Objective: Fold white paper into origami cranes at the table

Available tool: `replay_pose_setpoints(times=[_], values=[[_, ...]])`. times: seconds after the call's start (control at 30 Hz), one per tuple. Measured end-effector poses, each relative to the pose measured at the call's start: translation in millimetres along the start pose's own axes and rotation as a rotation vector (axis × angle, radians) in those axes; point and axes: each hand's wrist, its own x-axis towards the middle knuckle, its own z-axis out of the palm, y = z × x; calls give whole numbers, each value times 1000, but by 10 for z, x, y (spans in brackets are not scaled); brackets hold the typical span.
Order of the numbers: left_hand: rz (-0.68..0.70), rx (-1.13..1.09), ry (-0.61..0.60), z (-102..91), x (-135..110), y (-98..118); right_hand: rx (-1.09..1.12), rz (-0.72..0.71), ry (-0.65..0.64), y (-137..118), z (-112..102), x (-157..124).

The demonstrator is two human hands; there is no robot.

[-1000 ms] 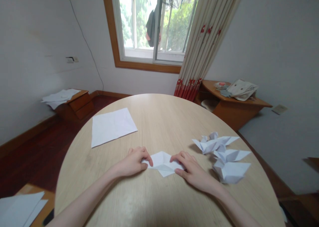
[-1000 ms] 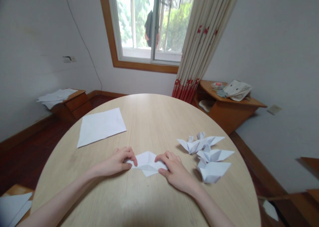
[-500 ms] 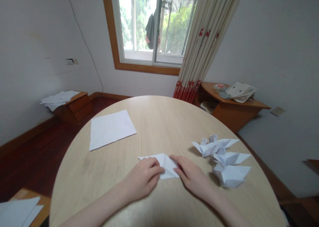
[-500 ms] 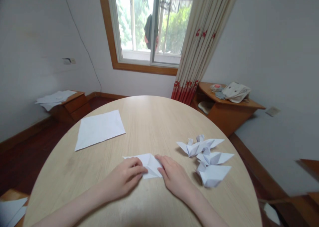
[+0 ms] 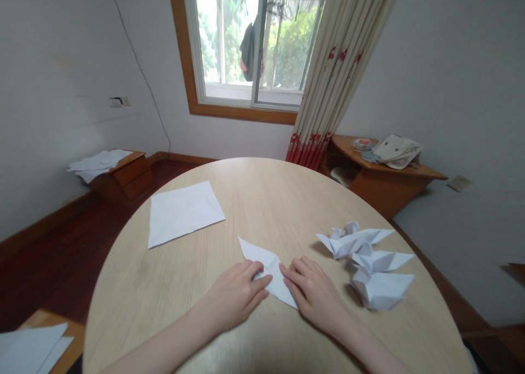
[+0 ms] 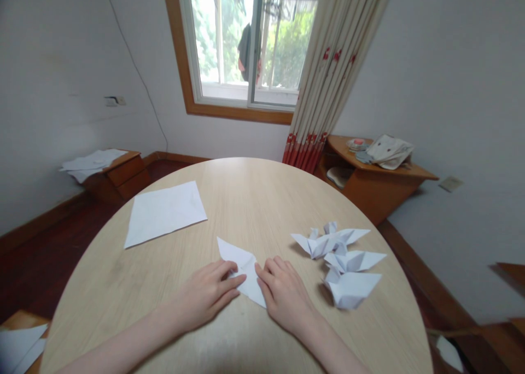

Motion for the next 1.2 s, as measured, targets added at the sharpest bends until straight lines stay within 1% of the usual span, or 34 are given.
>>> replay_pose_setpoints(times=[0.1,0.23,0.43,0.7,0.8,0.97,1.2], values=[[-50,22,35,13,-11,-46,72,-34,34,-15,-22,7],[-86,33,68,28,-7,-90,125,-122,91,-14,4,2],[-78,53,105,47,11,-114,150,-189,-4,-25,30,-9],[-84,-7,87,13,17,-113,313,-264,-40,-85,-26,-1],[-91,-35,71,8,17,-118,357,-284,-14,-107,-40,0],[-100,-76,60,21,15,-142,348,-295,18,-114,-53,1],[-67,-183,54,71,0,-184,289,-302,125,-19,-8,2]])
